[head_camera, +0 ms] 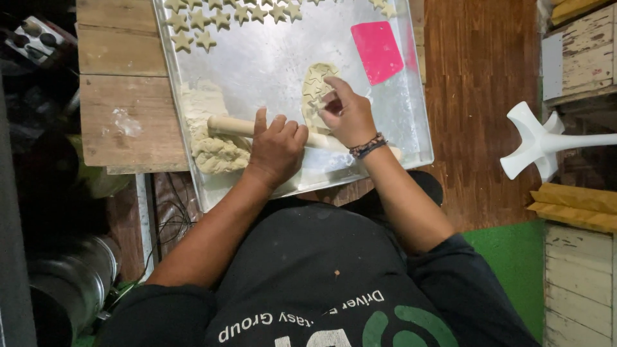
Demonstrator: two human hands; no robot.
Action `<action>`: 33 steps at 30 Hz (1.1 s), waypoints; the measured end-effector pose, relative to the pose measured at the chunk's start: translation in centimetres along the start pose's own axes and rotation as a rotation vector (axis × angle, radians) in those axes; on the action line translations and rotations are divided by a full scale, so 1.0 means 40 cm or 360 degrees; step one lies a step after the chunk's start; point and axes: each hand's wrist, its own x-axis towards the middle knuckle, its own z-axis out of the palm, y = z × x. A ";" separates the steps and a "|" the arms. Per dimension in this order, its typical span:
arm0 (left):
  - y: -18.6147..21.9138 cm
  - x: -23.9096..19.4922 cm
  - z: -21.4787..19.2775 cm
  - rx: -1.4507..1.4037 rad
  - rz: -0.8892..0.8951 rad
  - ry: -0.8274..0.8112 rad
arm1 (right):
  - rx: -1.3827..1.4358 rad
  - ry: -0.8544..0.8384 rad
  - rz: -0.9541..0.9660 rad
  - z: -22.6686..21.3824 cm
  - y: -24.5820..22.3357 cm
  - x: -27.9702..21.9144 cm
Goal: The person rolls out dough on a metal tray using a rolling pin and cuts star shapes with a cookie cutter. They remove the excess dough and arrange the cut stars on the tray. The person then gathers the leftover dough, kneads it into a ball, and rolls it out again to continue cutting shapes.
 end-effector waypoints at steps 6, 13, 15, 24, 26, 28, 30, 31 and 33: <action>-0.004 0.001 0.004 0.0002 0.0022 0.0039 | -0.0145 -0.0001 -0.0062 0.025 0.003 -0.001; -0.001 0.003 0.002 0.0018 0.0012 0.0041 | -0.0290 0.0027 -0.0115 0.038 0.005 -0.007; -0.001 0.000 0.010 0.0019 0.0013 0.0089 | -0.0313 0.0076 -0.0090 0.039 -0.005 -0.011; 0.000 0.000 0.009 0.0025 0.0023 0.0122 | -0.0337 0.0181 -0.0079 0.054 -0.009 -0.024; 0.000 0.000 0.012 0.0025 0.0020 0.0127 | -0.0343 0.0173 -0.0064 0.056 -0.003 -0.022; 0.001 0.000 0.010 0.0026 0.0016 0.0133 | -0.0349 0.0165 -0.0049 0.058 -0.002 -0.022; 0.001 0.003 0.005 0.0030 0.0017 0.0116 | -0.0370 0.0158 -0.0040 0.058 -0.006 -0.021; 0.001 0.003 0.003 0.0028 0.0017 0.0114 | -0.0370 0.0157 -0.0038 0.057 -0.009 -0.022; 0.001 0.005 -0.001 0.0043 0.0024 0.0099 | -0.0384 0.0151 -0.0033 0.056 -0.015 -0.021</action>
